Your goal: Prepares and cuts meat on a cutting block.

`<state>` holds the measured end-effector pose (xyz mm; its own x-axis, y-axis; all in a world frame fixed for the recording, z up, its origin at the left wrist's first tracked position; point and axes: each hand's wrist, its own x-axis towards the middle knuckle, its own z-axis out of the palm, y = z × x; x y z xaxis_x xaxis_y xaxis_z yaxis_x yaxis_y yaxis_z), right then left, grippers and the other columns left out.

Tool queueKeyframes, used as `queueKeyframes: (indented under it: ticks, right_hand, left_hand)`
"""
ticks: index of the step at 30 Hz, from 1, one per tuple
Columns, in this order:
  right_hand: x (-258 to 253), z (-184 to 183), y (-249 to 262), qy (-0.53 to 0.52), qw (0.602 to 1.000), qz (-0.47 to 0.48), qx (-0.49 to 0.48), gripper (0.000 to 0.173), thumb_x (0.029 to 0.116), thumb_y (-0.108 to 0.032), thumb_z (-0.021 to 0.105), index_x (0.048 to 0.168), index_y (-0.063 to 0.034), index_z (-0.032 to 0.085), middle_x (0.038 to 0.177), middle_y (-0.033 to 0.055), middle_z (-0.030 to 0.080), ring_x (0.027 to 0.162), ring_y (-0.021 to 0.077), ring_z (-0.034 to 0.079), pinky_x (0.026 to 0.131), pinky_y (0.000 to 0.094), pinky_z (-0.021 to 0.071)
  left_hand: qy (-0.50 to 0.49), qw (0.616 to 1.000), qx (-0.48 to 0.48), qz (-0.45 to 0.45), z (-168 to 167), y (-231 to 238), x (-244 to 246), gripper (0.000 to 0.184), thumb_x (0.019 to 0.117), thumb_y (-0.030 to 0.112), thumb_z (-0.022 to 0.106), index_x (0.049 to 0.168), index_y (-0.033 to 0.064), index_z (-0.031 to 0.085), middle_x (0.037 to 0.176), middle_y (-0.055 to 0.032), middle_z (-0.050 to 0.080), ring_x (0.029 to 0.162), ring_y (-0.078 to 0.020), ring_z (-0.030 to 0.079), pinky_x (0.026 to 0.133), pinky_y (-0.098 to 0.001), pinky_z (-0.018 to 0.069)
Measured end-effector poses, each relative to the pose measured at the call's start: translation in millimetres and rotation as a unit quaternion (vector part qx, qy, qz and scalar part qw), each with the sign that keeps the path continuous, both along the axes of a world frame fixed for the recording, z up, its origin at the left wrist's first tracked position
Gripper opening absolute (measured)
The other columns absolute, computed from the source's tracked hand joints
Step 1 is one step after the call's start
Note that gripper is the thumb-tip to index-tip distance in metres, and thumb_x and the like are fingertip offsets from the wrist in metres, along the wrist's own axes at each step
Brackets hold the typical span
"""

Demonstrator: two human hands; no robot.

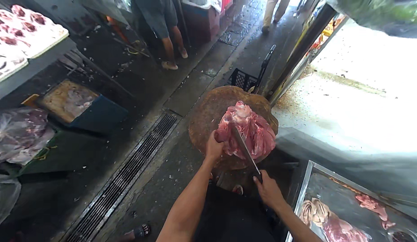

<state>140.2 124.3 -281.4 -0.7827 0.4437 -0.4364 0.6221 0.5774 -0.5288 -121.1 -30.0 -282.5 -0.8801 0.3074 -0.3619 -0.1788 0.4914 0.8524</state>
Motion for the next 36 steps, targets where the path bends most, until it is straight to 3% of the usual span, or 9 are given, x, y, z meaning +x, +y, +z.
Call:
queueKeyframes:
  ticks: [3, 8, 13, 16, 18, 20, 23, 26, 36]
  right_hand:
    - [-18, 52, 8, 0.070, 0.996, -0.008, 0.051, 0.040, 0.1018, -0.048, 0.055, 0.128, -0.0173, 0.060, 0.075, 0.0046, 0.067, 0.065, 0.0229, 0.067, 0.062, 0.0497, 0.0580]
    - [-72, 243, 29, 0.353, 0.932, -0.018, 0.078, 0.047, 0.1042, -0.048, 0.050, 0.120, -0.0049, 0.062, 0.074, 0.0026, 0.064, 0.057, 0.0157, 0.063, 0.053, 0.0414, 0.0584]
    - [-117, 372, 31, 0.700, 0.706, 0.028, -0.104, 0.030, 0.1099, -0.031, 0.027, 0.109, -0.0095, 0.048, 0.075, 0.0033, 0.061, 0.057, 0.0194, 0.063, 0.053, 0.0384, 0.0601]
    - [-89, 219, -14, 0.569, 0.819, -0.070, 0.024, 0.038, 0.1109, -0.035, 0.037, 0.110, -0.0022, 0.056, 0.071, 0.0046, 0.065, 0.059, 0.0166, 0.065, 0.056, 0.0373, 0.0603]
    - [-31, 63, -31, 0.251, 0.958, -0.071, 0.122, 0.047, 0.1062, -0.044, 0.048, 0.123, -0.0014, 0.061, 0.078, 0.0097, 0.069, 0.068, 0.0226, 0.070, 0.065, 0.0452, 0.0614]
    - [-10, -8, -27, -0.054, 0.994, -0.034, 0.089, 0.051, 0.1042, -0.052, 0.048, 0.128, -0.0086, 0.056, 0.090, 0.0146, 0.072, 0.083, 0.0329, 0.074, 0.073, 0.0553, 0.0606]
    - [-10, -1, -21, -0.205, 0.978, -0.004, 0.036, 0.052, 0.1043, -0.050, 0.050, 0.131, -0.0064, 0.054, 0.101, 0.0175, 0.072, 0.095, 0.0357, 0.074, 0.081, 0.0565, 0.0599]
    - [-30, 6, -15, -0.175, 0.983, 0.008, 0.057, 0.049, 0.1048, -0.047, 0.051, 0.130, -0.0046, 0.054, 0.101, 0.0174, 0.072, 0.095, 0.0347, 0.074, 0.082, 0.0541, 0.0602]
    - [67, 56, 36, -0.224, 0.969, 0.103, 0.024, 0.053, 0.1006, -0.048, 0.060, 0.124, -0.0010, 0.059, 0.100, 0.0206, 0.071, 0.094, 0.0380, 0.072, 0.083, 0.0572, 0.0586]
  left_hand:
    - [-0.013, 0.999, 0.035, 0.003, -10, -10, 4, 0.068, 0.0787, 0.010, 0.077, 0.142, 0.0075, 0.054, 0.122, -0.0125, 0.070, 0.108, -0.0224, 0.071, 0.095, -0.0461, 0.0592]
    - [-0.030, 0.998, 0.047, -0.025, 4, -13, -3, 0.062, 0.0794, 0.010, 0.078, 0.138, 0.0061, 0.060, 0.123, -0.0129, 0.071, 0.109, -0.0231, 0.070, 0.097, -0.0466, 0.0576]
    - [-0.050, 0.998, 0.034, -0.032, 13, -13, 0, 0.060, 0.0842, 0.010, 0.076, 0.142, 0.0079, 0.059, 0.126, -0.0135, 0.070, 0.112, -0.0251, 0.069, 0.098, -0.0495, 0.0565]
    - [-0.045, 0.998, 0.050, -0.005, 5, -13, 6, 0.060, 0.0872, 0.015, 0.074, 0.145, 0.0096, 0.057, 0.127, -0.0129, 0.069, 0.111, -0.0246, 0.070, 0.097, -0.0502, 0.0576]
    - [-0.026, 0.998, 0.061, 0.006, -2, -15, 17, 0.073, 0.0862, 0.021, 0.077, 0.152, 0.0096, 0.048, 0.131, -0.0142, 0.067, 0.113, -0.0247, 0.069, 0.097, -0.0492, 0.0582]
    - [0.016, 1.000, 0.013, -0.024, -2, -13, 29, 0.105, 0.0788, 0.034, 0.084, 0.162, 0.0085, 0.026, 0.146, -0.0157, 0.057, 0.130, -0.0267, 0.059, 0.110, -0.0496, 0.0502]
    - [0.074, 0.973, -0.197, -0.095, 0, 7, 70, 0.138, 0.0651, 0.061, 0.085, 0.166, 0.0090, 0.007, 0.168, -0.0214, 0.022, 0.144, -0.0446, 0.039, 0.109, -0.0648, 0.0419]
    - [0.120, 0.949, -0.281, -0.074, -6, 43, 78, 0.133, 0.0671, 0.055, 0.083, 0.167, 0.0148, 0.005, 0.169, -0.0295, 0.004, 0.147, -0.0515, 0.031, 0.106, -0.0697, 0.0389]
    - [0.150, 0.964, -0.123, -0.184, -14, 7, -24, 0.107, 0.0780, 0.001, 0.079, 0.165, 0.0290, 0.022, 0.160, -0.0266, 0.033, 0.134, -0.0495, 0.049, 0.102, -0.0653, 0.0496]
